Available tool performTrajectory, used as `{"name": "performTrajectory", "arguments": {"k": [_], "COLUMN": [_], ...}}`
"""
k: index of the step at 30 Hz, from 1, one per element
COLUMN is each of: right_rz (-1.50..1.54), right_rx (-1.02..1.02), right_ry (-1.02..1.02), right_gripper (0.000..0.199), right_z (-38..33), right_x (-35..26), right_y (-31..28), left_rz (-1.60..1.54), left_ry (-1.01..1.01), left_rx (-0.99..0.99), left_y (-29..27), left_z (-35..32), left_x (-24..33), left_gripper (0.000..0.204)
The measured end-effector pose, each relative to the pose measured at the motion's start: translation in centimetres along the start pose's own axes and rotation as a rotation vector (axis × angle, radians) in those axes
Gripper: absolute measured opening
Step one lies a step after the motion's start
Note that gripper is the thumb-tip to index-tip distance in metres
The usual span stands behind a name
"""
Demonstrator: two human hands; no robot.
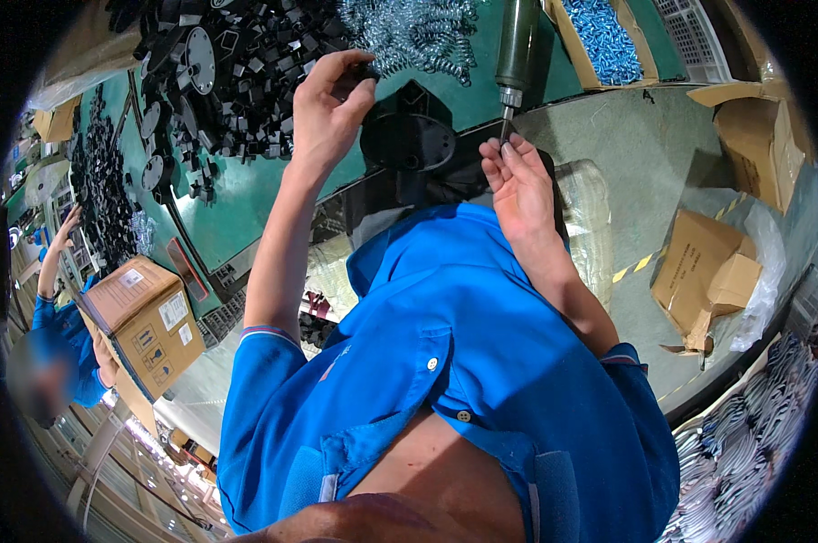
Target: The person opens a cardboard box with red scissors, pours black plastic parts onto a green workbench, and assembles them one by one using a power screwdriver. The person repeatedly picks parts, aligns them, and fastens them with screws.
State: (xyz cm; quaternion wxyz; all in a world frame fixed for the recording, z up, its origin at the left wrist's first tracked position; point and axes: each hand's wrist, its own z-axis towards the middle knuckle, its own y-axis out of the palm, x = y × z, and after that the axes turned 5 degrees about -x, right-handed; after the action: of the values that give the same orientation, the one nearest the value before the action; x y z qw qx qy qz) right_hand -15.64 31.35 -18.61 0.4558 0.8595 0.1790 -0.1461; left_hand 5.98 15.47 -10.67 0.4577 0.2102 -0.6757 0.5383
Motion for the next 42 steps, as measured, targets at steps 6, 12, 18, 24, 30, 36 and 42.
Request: {"name": "performTrajectory", "arguments": {"k": [6,12,18,24,30,36,42], "right_rz": [-0.057,-0.085,-0.141,-0.107,-0.748,-0.943,-1.093], "right_rx": [-0.041,-0.032,-0.004,-0.058,0.077,-0.295,-0.531], "right_ry": [0.005,-0.048,-0.119,-0.027,-0.579,-0.595,-0.25], "right_gripper": [0.014,0.018,0.02,0.022,0.026,0.02,0.023], "right_z": [-0.7,-0.8,-0.6,0.0,-0.9,1.7,6.7], "right_x": [0.0,0.3,0.3,-0.8,-3.7,-5.5,-2.6], "right_y": [0.3,0.5,1.3,0.7,2.9,10.8,16.3], "left_rz": [-0.466,0.458,0.737,0.845,0.836,-0.215,-0.754], "left_ry": [-0.381,0.065,0.163,0.2,0.191,-0.095,-0.325], "left_rx": [-0.099,0.0,0.123,0.05,-0.052,0.017,0.063], "left_y": [-1.9,1.2,2.4,2.0,1.1,-1.3,-1.4], "left_z": [0.6,2.3,3.5,4.1,4.7,2.9,1.0], "left_x": [-0.8,-0.7,-1.9,-1.9,-1.7,-0.5,0.9], "left_gripper": [0.02,0.02,0.016,0.019,0.016,0.019,0.021]}}
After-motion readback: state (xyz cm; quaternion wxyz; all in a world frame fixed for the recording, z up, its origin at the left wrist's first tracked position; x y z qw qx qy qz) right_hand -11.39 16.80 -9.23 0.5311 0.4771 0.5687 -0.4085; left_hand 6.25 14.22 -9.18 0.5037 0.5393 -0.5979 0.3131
